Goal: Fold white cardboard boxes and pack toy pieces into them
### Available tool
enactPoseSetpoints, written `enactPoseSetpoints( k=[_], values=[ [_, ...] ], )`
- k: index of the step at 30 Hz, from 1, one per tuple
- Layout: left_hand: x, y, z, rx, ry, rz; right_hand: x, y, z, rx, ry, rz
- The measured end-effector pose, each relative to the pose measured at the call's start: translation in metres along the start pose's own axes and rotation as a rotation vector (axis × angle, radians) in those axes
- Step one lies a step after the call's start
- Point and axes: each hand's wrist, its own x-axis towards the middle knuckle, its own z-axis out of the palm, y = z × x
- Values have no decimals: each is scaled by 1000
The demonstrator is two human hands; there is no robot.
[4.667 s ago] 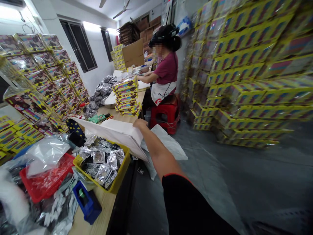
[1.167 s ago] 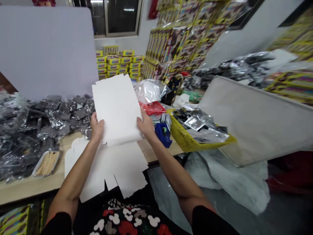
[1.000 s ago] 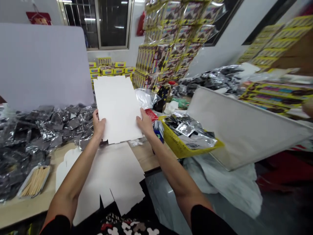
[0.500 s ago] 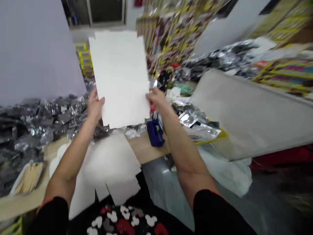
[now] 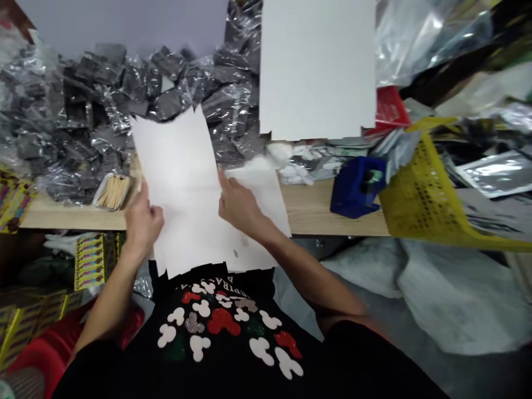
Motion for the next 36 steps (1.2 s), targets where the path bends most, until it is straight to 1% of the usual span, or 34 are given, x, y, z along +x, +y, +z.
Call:
enactPoseSetpoints(
  k=[2,4,6,8,10,11,14,16,17,19,22,25,26,27,29,31,33,36],
  values=[
    [-6,-3,15,325,-165,-128,5,-20,23,-158,-152,58],
    [-3,-2,29,512,-324,-202,8,-29,37,-254,-229,72],
    [1,0,39,569,-455,-236,11,-30,47,-280,-252,64],
    [3,-2,44,562,-525,-251,11,-26,54,-254,-238,59],
    [5,-11,45,508,-524,-236,11,-16,61,-184,-187,51],
    [7,-18,45,467,-495,-215,11,-10,64,-126,-154,51],
    [19,-43,50,331,-328,-122,14,13,74,166,-96,65],
    [29,-60,60,255,-229,-67,19,26,81,386,-87,45],
    [33,-67,67,225,-213,-47,21,30,85,462,-85,23],
    [39,-76,81,188,-245,-19,23,31,92,507,-79,-13],
    [40,-84,95,195,-302,25,21,20,105,383,-21,-51],
    [40,-86,96,225,-336,77,18,2,118,202,99,-108],
    [41,-86,95,237,-351,89,17,-3,121,151,117,-116],
    [42,-85,94,248,-367,98,16,-8,123,103,114,-116],
    [44,-83,91,265,-398,110,18,-15,123,10,54,-110],
    [47,-81,88,277,-420,113,22,-20,117,-72,-30,-112],
    [48,-80,86,286,-433,114,31,-22,108,-119,-84,-117],
    [49,-79,86,289,-430,124,54,-20,96,-139,-71,-150]
  ],
)
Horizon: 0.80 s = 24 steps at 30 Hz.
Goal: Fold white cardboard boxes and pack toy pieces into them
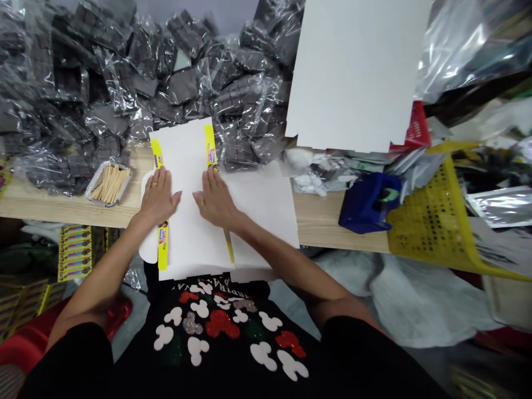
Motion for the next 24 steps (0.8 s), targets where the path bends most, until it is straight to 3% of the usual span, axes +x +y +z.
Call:
enactPoseSetpoints(
  k=[4,7,9,14,17,20,22,24],
  values=[
    [-1,-1,2,-7,11,12,40,15,-4,33,71,-38],
    [1,-2,4,-36,15,17,53,26,-4,99,90,-49],
    [6,-3,3,-53,18,2,42,28,-5,146,60,-72],
    [-2,10,1,-46,3,-52,-27,12,-5,70,-16,-65],
    [-43,34,9,-9,-41,-67,-45,2,1,12,-3,-42],
    [-104,53,14,-11,-91,1,-38,3,2,43,-5,-53],
    [-138,51,7,-71,-72,60,-34,13,-6,120,-6,-69],
    [-161,38,-10,-154,27,89,-40,28,-20,225,30,-71]
  ],
)
